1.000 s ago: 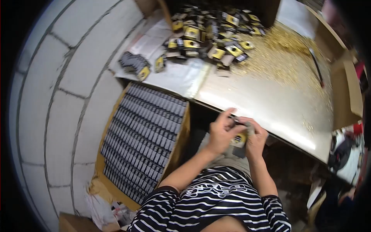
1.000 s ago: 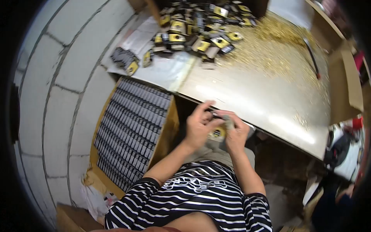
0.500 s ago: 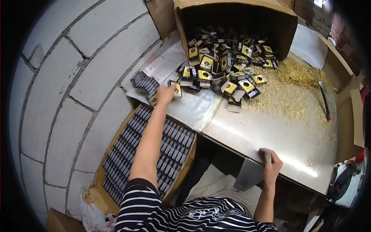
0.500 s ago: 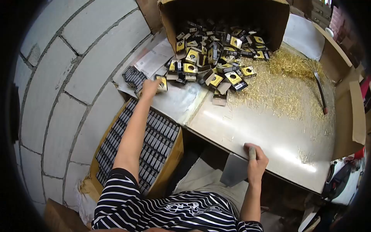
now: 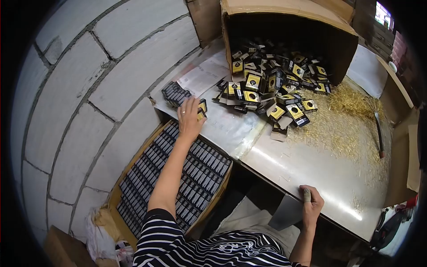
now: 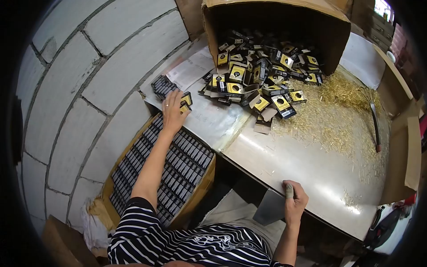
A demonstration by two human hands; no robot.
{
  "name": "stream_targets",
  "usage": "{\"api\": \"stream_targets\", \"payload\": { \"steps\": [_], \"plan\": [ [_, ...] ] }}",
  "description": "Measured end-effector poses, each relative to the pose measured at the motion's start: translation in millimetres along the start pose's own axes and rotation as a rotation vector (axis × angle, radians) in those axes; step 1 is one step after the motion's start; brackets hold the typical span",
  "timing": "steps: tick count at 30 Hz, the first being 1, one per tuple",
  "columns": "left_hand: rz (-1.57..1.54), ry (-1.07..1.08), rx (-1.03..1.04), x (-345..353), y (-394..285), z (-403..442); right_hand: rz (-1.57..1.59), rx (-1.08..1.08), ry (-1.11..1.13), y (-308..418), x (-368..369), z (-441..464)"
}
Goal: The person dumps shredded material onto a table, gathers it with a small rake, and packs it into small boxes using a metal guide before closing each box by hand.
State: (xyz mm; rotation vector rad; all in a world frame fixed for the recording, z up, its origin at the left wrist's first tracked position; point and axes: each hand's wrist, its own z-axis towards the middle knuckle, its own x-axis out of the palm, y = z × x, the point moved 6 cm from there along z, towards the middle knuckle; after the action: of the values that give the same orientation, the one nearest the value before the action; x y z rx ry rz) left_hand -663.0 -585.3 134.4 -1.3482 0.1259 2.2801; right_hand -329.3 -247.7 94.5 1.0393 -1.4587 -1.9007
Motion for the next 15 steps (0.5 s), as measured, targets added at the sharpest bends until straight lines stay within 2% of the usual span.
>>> {"api": "stream_targets", "payload": {
  "steps": [2,3,6,9,11,12,13,15],
  "plan": [
    [-0.070,-0.128,-0.161,8,3,-7,-0.011,0.002,-0.026,-5,-7,2],
    [-0.232,-0.205,-0.280,18,13,-11,-0.016,0.002,-0.039,-5,-9,2],
    [-0.412,-0.163,-0.355,58,35,-7,-0.043,-0.008,-0.008,-1,-11,1],
    [-0.355,-0.134,-0.431,61,41,9,0.014,0.063,0.015,1,-13,-2],
    [-0.215,-0.137,-0.499,50,30,15,-0.243,-0.175,-0.059,17,-31,-2],
    [-0.164,-0.214,-0.473,41,23,19,-0.381,-0.286,-0.099,23,-45,-2],
    [-0.086,-0.293,-0.333,29,9,26,-0.475,-0.282,-0.155,18,-69,1],
    [-0.195,-0.279,-0.009,27,-42,41,-0.657,-0.230,-0.347,-2,-132,1]
  ]
}}
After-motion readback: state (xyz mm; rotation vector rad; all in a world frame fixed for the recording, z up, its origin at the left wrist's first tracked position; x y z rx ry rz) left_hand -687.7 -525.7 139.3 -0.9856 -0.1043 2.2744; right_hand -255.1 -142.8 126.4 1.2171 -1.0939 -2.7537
